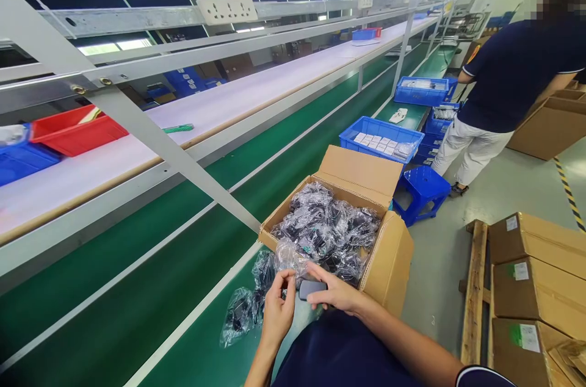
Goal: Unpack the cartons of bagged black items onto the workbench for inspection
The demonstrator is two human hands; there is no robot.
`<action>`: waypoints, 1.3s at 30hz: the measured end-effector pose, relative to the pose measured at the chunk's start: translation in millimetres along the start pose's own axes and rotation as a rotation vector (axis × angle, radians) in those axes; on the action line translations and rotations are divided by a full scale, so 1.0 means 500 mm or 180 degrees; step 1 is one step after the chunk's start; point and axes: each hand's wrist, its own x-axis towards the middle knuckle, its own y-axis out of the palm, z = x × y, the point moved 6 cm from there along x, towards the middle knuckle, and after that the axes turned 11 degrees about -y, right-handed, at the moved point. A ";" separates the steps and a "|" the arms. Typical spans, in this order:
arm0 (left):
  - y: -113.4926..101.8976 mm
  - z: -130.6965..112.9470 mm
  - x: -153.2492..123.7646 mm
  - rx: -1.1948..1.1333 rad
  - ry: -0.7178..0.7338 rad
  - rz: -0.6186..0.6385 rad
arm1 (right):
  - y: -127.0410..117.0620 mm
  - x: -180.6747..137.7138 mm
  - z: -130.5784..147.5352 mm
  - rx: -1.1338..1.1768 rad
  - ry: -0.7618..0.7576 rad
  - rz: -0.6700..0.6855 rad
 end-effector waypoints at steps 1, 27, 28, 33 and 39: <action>0.000 -0.001 -0.003 0.0116 0.0029 0.0065 | -0.006 0.002 0.001 0.0111 0.0006 -0.0193; 0.009 0.023 -0.034 -0.0289 0.0098 0.0726 | 0.008 -0.005 -0.045 -0.1281 0.0667 0.0389; 0.004 0.026 -0.033 -0.0377 0.0028 0.0673 | 0.009 -0.004 -0.037 -0.1466 0.0561 0.0421; -0.049 0.050 -0.023 -0.0841 -0.0244 0.0191 | -0.024 0.004 0.033 -0.1275 -0.0100 0.0293; -0.114 0.095 -0.006 -0.1792 -0.0697 -0.0456 | -0.218 0.032 0.093 -0.4331 -0.0338 -0.1249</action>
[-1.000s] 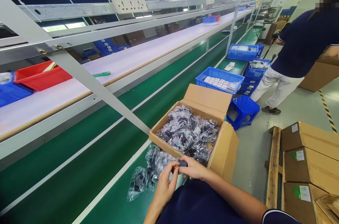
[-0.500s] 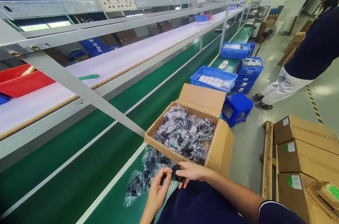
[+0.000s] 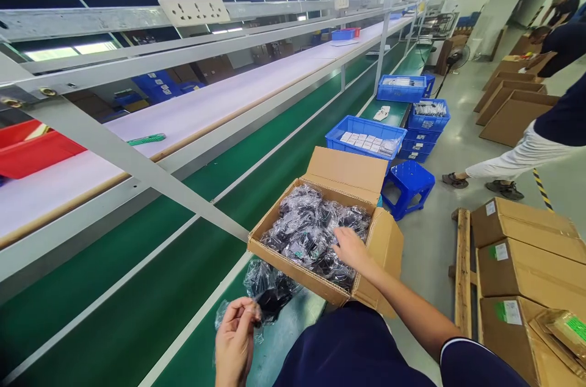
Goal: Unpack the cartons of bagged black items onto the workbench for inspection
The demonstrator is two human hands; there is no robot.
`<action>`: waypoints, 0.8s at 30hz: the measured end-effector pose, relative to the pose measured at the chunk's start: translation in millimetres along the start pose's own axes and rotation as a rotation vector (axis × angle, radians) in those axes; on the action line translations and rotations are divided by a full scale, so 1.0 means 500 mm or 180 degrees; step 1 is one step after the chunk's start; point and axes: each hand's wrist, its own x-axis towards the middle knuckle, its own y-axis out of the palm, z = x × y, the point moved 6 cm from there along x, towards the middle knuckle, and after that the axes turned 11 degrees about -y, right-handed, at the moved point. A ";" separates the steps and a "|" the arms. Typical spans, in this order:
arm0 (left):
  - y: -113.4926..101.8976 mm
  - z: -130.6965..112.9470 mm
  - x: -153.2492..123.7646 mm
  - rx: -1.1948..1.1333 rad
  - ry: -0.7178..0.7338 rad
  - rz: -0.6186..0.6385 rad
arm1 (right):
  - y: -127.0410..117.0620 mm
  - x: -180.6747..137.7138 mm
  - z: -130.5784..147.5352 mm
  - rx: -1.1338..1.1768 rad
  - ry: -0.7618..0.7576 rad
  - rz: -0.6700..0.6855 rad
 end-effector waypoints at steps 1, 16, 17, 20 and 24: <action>-0.012 -0.002 0.003 -0.0228 -0.0086 -0.0130 | 0.002 0.008 -0.029 -0.0520 0.0103 0.0028; -0.073 -0.042 -0.018 -0.1773 -0.0530 -0.0489 | -0.050 0.022 0.072 0.2535 -0.0331 -0.0129; -0.072 -0.044 -0.019 -0.1778 -0.0517 -0.0467 | -0.031 0.026 0.110 0.2897 -0.0334 0.0068; -0.077 -0.051 -0.024 -0.1734 -0.0408 -0.0366 | 0.048 0.045 0.205 0.3543 -0.0253 0.0567; -0.097 -0.055 -0.036 -0.1611 -0.0186 -0.0344 | 0.160 0.072 0.257 0.3761 0.0192 0.1074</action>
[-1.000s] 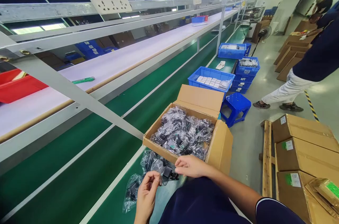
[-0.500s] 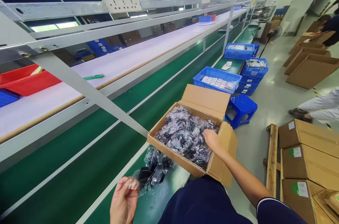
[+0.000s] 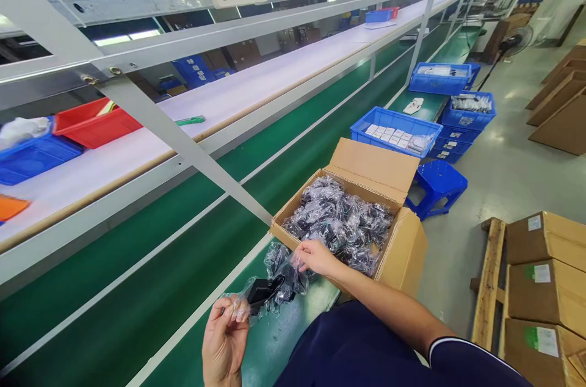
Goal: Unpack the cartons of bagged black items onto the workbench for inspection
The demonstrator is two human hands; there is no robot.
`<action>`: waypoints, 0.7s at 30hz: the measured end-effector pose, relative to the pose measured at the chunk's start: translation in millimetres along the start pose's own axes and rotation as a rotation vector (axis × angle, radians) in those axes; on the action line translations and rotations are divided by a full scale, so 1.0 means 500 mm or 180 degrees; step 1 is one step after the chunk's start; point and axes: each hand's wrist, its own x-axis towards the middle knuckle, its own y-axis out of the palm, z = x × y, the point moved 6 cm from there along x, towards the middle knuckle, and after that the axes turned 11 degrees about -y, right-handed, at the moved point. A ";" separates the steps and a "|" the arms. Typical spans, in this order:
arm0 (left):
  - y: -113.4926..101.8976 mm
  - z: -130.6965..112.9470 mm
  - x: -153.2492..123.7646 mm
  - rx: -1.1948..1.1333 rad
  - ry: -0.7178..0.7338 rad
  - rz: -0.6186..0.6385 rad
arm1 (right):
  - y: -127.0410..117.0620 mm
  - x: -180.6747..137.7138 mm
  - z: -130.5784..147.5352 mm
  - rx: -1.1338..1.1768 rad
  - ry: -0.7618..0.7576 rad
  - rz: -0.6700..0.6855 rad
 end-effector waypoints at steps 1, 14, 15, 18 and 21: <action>-0.004 -0.002 -0.004 0.0024 0.0046 0.0016 | 0.007 0.009 -0.012 -0.0068 0.0058 0.0015; 0.005 0.020 -0.021 0.0915 0.0306 0.0264 | 0.160 -0.075 -0.051 0.0524 0.0753 0.1693; 0.009 0.023 -0.022 0.1362 0.0388 0.0217 | 0.162 -0.078 -0.056 0.0706 0.0839 0.1562; 0.039 0.043 -0.031 0.2801 0.0497 0.0505 | 0.157 -0.078 -0.080 0.0643 0.1022 0.1157; 0.067 0.070 -0.044 0.3529 0.0422 0.0999 | 0.145 -0.075 -0.106 0.0025 0.1161 0.1015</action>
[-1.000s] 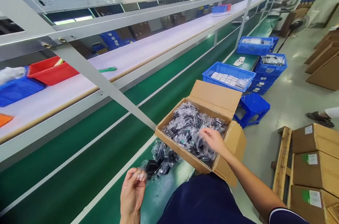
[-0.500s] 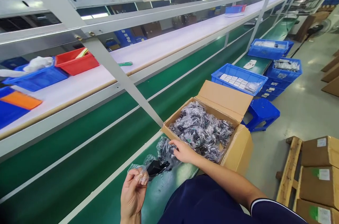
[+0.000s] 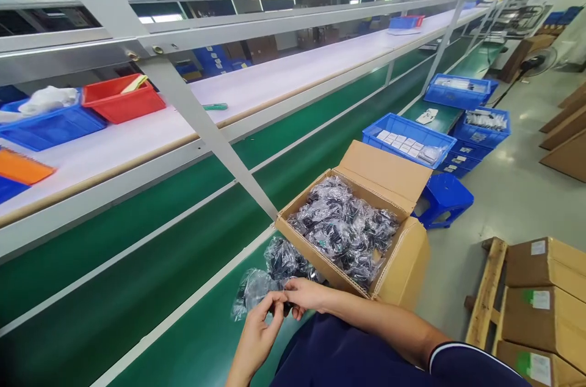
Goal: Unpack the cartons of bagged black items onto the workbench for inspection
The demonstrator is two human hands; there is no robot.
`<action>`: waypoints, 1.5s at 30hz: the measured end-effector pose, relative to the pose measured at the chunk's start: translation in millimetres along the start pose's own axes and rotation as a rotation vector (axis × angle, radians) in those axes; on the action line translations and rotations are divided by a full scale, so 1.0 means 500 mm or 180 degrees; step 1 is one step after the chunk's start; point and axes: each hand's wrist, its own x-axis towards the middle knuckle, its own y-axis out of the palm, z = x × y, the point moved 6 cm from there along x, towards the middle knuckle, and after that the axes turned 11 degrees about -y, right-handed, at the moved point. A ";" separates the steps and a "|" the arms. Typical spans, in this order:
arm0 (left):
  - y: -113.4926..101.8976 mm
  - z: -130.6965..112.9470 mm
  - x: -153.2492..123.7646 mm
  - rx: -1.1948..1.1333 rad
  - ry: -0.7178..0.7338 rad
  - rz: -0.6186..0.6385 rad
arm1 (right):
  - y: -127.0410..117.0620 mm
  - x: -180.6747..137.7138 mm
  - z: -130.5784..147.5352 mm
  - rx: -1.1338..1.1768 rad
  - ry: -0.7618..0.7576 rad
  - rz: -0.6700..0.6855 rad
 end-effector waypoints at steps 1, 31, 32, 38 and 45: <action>0.007 -0.003 -0.001 0.0088 0.0025 0.0091 | -0.006 0.002 -0.007 -0.0228 0.0043 -0.0092; -0.073 0.113 0.058 -0.0824 -0.0767 -0.1143 | -0.180 -0.089 0.138 -0.4770 -0.1531 -0.1227; -0.067 0.126 0.069 -0.0735 -0.0788 -0.1089 | -0.217 -0.084 0.124 -0.4917 -0.1149 -0.1362; -0.030 0.168 0.101 -0.0276 -0.0823 -0.0993 | -0.336 -0.089 0.110 -0.4735 -0.0799 -0.1955; 0.062 0.052 0.092 -0.0047 0.0276 -0.0693 | -0.129 -0.122 0.197 -0.3427 -0.2375 -0.0856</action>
